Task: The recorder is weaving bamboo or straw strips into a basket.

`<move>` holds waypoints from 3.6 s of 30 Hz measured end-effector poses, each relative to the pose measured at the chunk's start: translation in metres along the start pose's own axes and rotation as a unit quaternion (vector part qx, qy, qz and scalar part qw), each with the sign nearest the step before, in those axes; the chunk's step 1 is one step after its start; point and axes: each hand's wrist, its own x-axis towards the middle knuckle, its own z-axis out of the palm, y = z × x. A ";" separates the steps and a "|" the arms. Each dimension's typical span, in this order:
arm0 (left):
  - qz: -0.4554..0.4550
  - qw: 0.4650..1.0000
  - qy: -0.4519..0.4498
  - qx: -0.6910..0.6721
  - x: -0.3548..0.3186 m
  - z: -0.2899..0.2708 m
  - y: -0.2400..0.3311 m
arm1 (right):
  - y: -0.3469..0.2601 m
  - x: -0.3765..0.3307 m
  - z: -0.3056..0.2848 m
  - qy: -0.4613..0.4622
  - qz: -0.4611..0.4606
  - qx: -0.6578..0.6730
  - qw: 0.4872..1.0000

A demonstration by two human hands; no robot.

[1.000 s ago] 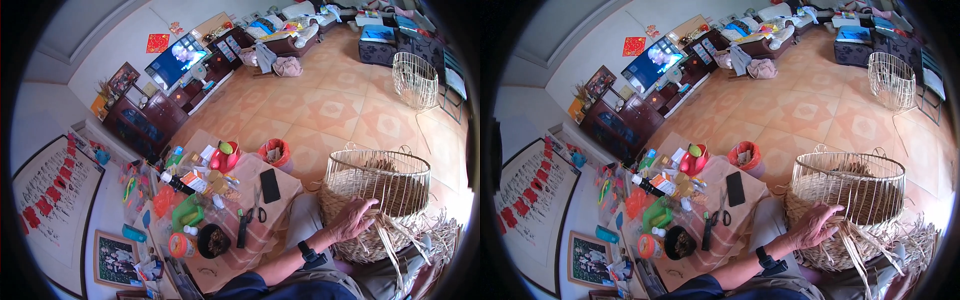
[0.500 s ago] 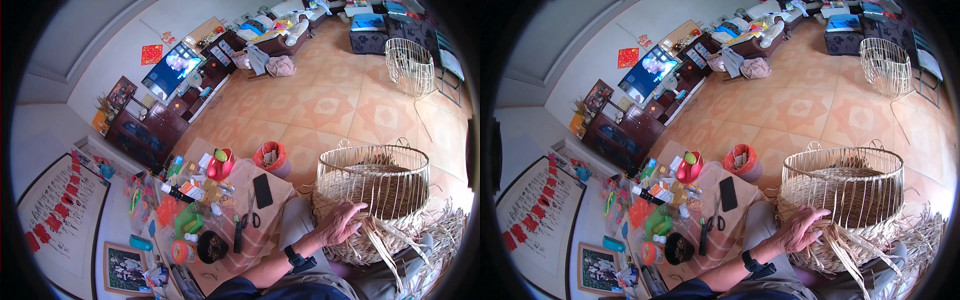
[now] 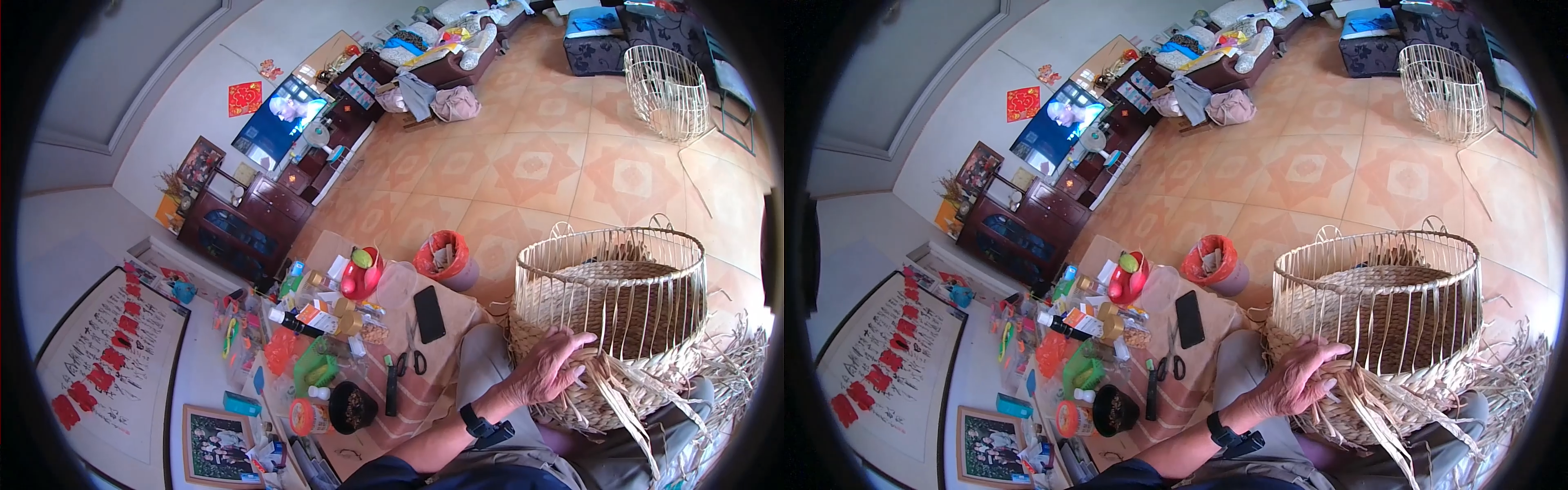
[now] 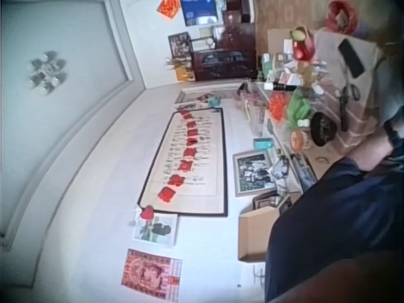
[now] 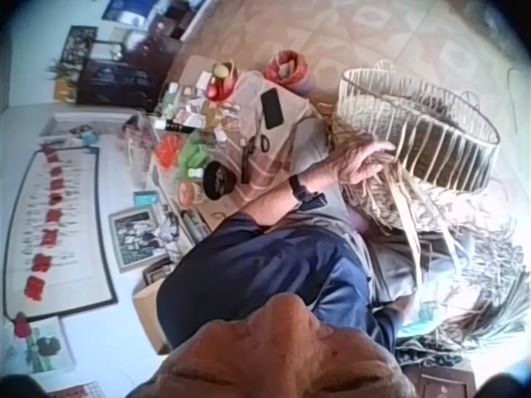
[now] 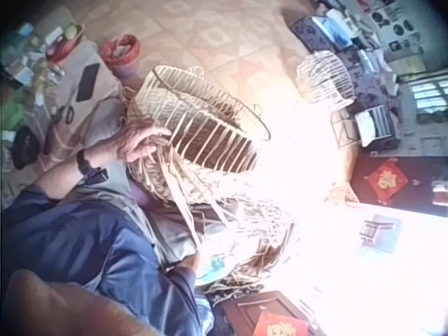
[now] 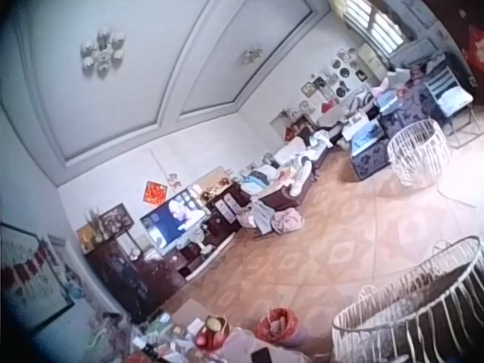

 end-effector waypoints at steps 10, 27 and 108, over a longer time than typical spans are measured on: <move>-0.017 1.000 -0.011 0.006 0.000 -0.001 0.003 | -0.007 0.016 0.016 -0.006 0.012 0.035 0.999; 0.027 0.999 0.015 0.008 0.000 0.001 0.001 | -0.056 0.081 0.018 -0.006 -0.002 0.073 0.997; -0.092 0.994 0.045 0.041 0.033 -0.009 0.032 | -0.501 0.076 0.115 -0.267 -0.090 -0.085 0.956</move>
